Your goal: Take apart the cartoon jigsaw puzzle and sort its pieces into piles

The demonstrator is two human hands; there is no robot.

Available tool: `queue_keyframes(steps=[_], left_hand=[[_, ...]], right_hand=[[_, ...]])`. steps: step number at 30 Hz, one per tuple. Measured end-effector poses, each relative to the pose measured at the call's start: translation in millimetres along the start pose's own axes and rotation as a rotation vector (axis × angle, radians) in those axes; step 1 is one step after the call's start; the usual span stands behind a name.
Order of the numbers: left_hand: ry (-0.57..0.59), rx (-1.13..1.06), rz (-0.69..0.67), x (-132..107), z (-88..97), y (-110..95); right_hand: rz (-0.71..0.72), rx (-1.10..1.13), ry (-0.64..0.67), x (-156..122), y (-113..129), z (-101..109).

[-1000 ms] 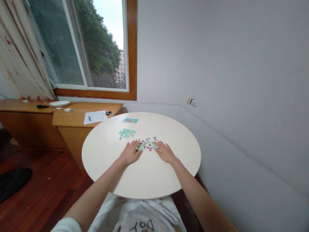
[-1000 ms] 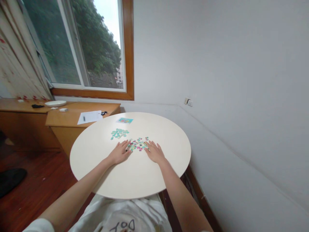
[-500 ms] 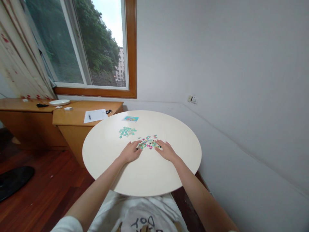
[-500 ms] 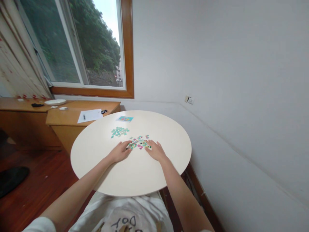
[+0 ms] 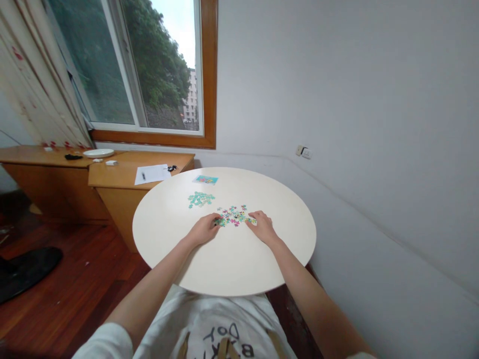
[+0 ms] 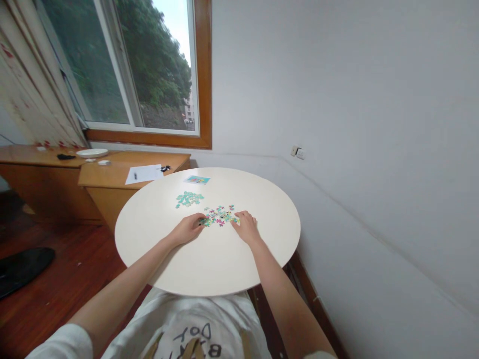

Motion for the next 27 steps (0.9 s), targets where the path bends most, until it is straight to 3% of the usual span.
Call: queue_keyframes(steps=[8, 15, 22, 27], left_hand=[[-0.055, -0.109, 0.032, -0.1, -2.8, 6.9], [-0.088, -0.099, 0.043, -0.6, -3.4, 10.0], [-0.117, 0.055, -0.006, 0.1, 2.4, 1.8], [0.061, 0.271, 0.001, -1.7, -12.8, -0.1]], right_hand=[[0.161, 0.096, 0.040, -1.0, 9.7, -0.4], [0.127, 0.054, 0.042, -2.5, 9.8, 1.2], [0.129, -0.081, 0.288, -9.3, 20.5, -6.3], [0.140, -0.107, 0.337, -11.9, 31.5, -7.9]])
Point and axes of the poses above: each hand's wrist, its own x-axis towards the middle knuckle, its own z-axis out of the back of the hand, y = z × x, the point moved 4 cm from there along x, towards the middle knuckle, and after that the axes turned 12 degrees about -y, right-handed, at the moved point
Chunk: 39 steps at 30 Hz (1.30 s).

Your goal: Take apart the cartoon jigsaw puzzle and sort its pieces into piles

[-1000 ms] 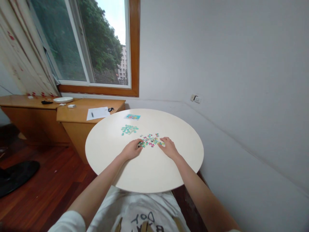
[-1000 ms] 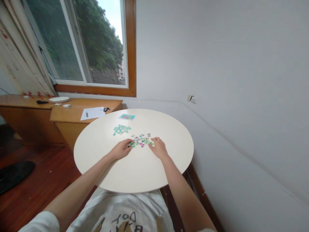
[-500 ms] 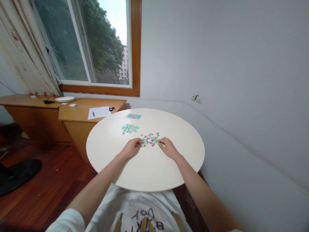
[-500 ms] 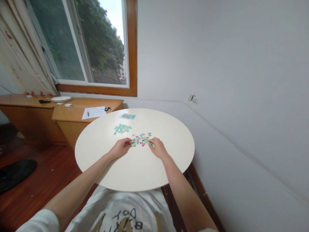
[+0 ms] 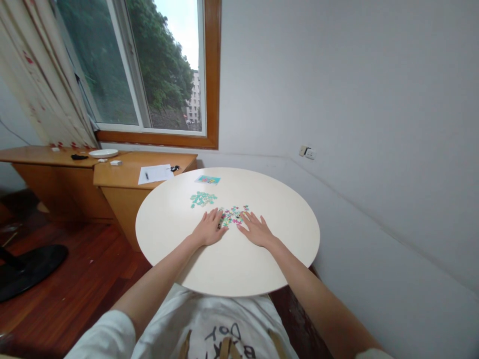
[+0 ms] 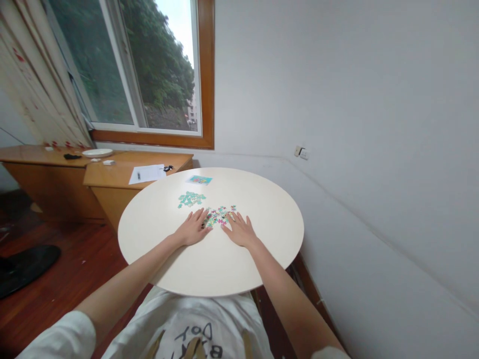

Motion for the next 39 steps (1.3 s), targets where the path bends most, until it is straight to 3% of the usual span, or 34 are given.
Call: queue_keyframes(steps=[7, 11, 15, 20, 23, 28, 32, 35, 39], left_hand=[[0.181, 0.018, -0.020, 9.3, -12.8, 1.0], [0.178, 0.036, 0.011, 23.5, -15.5, 1.8], [0.167, 0.055, 0.060, 33.4, -23.0, -0.1], [0.102, -0.134, 0.041, 42.6, -26.8, 0.1], [0.001, -0.295, 0.108, 51.1, -23.4, 9.4], [-0.239, -0.460, 0.251, 61.6, -15.1, 37.9], [-0.270, -0.467, 0.263, 61.7, -10.6, 56.8], [-0.256, -0.453, 0.252, 59.5, -6.8, 62.8], [-0.206, -0.431, 0.199, 56.4, -5.6, 60.5]], right_hand=[[0.023, 0.018, -0.003, 8.6, 1.0, 0.2], [-0.020, 0.002, -0.068, 22.2, -1.8, 0.1], [-0.034, 0.014, -0.031, 31.2, 0.3, -3.0], [-0.052, 0.044, 0.009, 34.3, 1.3, -3.9], [-0.019, 0.008, -0.017, 37.6, 7.7, -2.1], [0.195, -0.031, -0.052, 46.7, 44.6, -3.7], [0.334, -0.066, -0.067, 51.2, 70.3, -10.5], [0.312, -0.082, -0.060, 56.3, 65.8, -15.5], [0.229, -0.135, -0.051, 69.2, 35.0, -17.6]])
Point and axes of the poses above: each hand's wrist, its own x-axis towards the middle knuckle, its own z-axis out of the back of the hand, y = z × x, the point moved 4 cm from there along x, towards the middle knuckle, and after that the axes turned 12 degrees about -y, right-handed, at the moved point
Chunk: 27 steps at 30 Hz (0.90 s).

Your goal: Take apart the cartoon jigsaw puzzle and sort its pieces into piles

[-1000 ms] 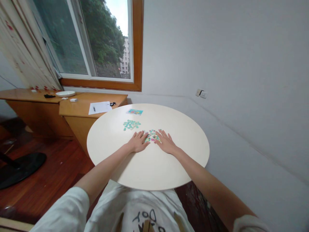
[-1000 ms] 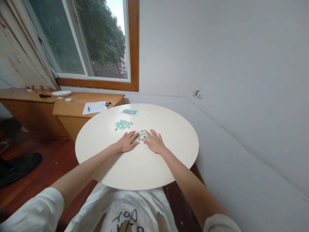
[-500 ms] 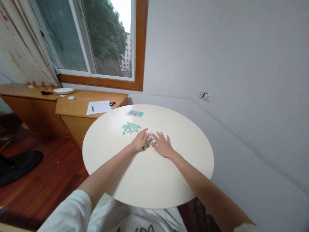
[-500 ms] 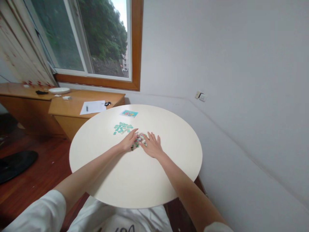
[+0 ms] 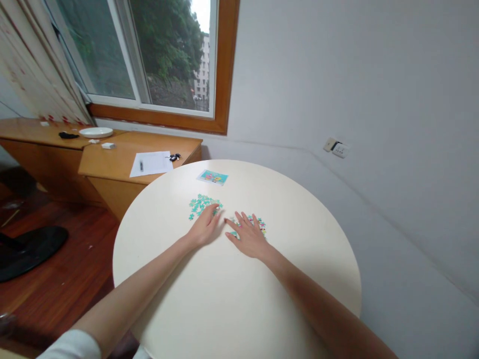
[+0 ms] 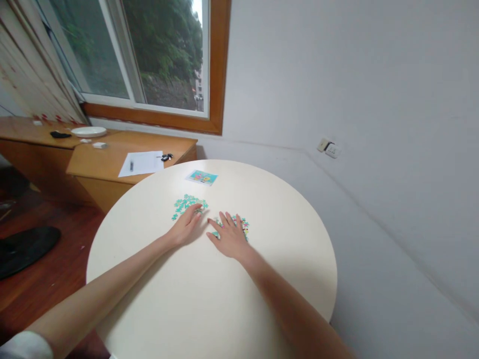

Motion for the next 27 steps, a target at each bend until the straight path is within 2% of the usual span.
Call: queue_keyframes(steps=[4, 8, 13, 16, 18, 23, 27], left_hand=[[0.075, 0.031, -0.050, -3.2, -3.0, -3.7], [0.124, 0.075, -0.117, -7.5, 0.6, -11.5], [0.205, 0.114, -0.292, -26.0, 17.1, -29.7], [0.238, 0.127, -0.370, -34.8, 23.5, -36.5], [0.248, 0.151, -0.386, -36.3, 23.3, -37.2], [0.265, 0.218, -0.404, -35.5, 18.9, -35.2], [0.234, 0.230, -0.405, -36.6, 21.6, -36.4]], right_hand=[[-0.044, -0.026, 0.052, 7.9, -36.0, -3.3], [-0.042, -0.037, 0.093, 8.5, -58.1, 3.4], [0.083, -0.077, -0.042, -28.1, -59.6, 25.1], [0.189, -0.075, -0.065, -54.4, -53.3, 26.8], [0.140, -0.092, -0.075, -58.7, -54.8, 23.0], [-0.013, -0.130, -0.056, -27.2, -68.7, 7.1], [-0.072, -0.138, -0.040, -1.3, -77.5, 1.4]])
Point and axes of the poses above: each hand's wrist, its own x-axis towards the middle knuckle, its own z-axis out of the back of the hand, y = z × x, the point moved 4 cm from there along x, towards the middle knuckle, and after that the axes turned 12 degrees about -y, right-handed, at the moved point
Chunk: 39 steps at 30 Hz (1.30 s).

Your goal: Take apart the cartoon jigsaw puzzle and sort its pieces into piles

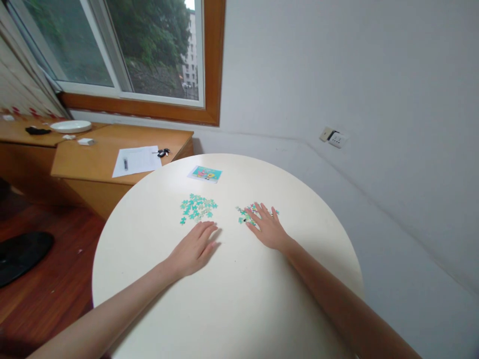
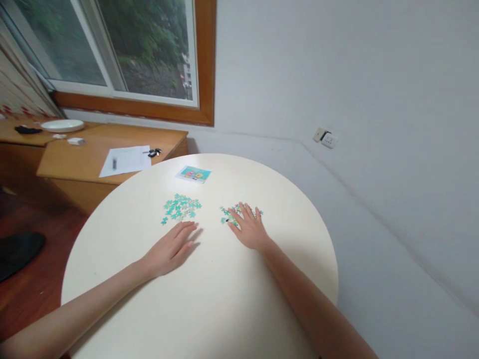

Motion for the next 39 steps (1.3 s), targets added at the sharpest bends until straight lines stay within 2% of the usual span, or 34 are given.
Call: queue_keyframes(steps=[3, 6, 10, 13, 17, 21, 27, 32, 35, 39], left_hand=[[-0.005, 0.007, 0.002, -0.3, 0.8, -1.2], [-0.002, 0.024, -0.005, 0.0, -0.7, -1.6], [0.018, 0.042, -0.019, -1.3, -1.5, -3.4], [0.043, 0.040, -0.012, -4.1, 0.2, -6.2], [0.059, 0.042, 0.028, -8.1, 1.1, -6.5], [0.114, 0.080, -0.011, -6.8, 1.3, -5.1], [0.207, 0.076, -0.159, 5.9, 16.6, -14.9], [0.331, 0.053, -0.160, -2.5, 7.6, -20.4], [0.378, 0.060, -0.143, -10.8, -1.9, -18.8], [0.405, 0.055, -0.133, -11.7, -2.9, -18.0]], right_hand=[[0.014, -0.008, -0.030, 8.3, 7.6, 2.8], [0.083, 0.027, -0.049, 12.8, 27.2, 5.6], [0.127, 0.071, -0.011, 21.8, 46.4, -0.2], [0.067, 0.058, 0.049, 28.7, 40.1, -9.1], [0.004, 0.006, 0.059, 29.7, 20.5, -13.6], [0.006, -0.035, 0.021, 16.8, 17.0, 0.9], [0.277, 0.123, -0.043, -22.3, 47.9, 39.5], [0.302, 0.228, 0.025, -45.3, 54.6, 37.8], [0.273, 0.270, 0.030, -47.4, 53.7, 35.0], [0.251, 0.302, 0.042, -45.1, 53.9, 37.5]])
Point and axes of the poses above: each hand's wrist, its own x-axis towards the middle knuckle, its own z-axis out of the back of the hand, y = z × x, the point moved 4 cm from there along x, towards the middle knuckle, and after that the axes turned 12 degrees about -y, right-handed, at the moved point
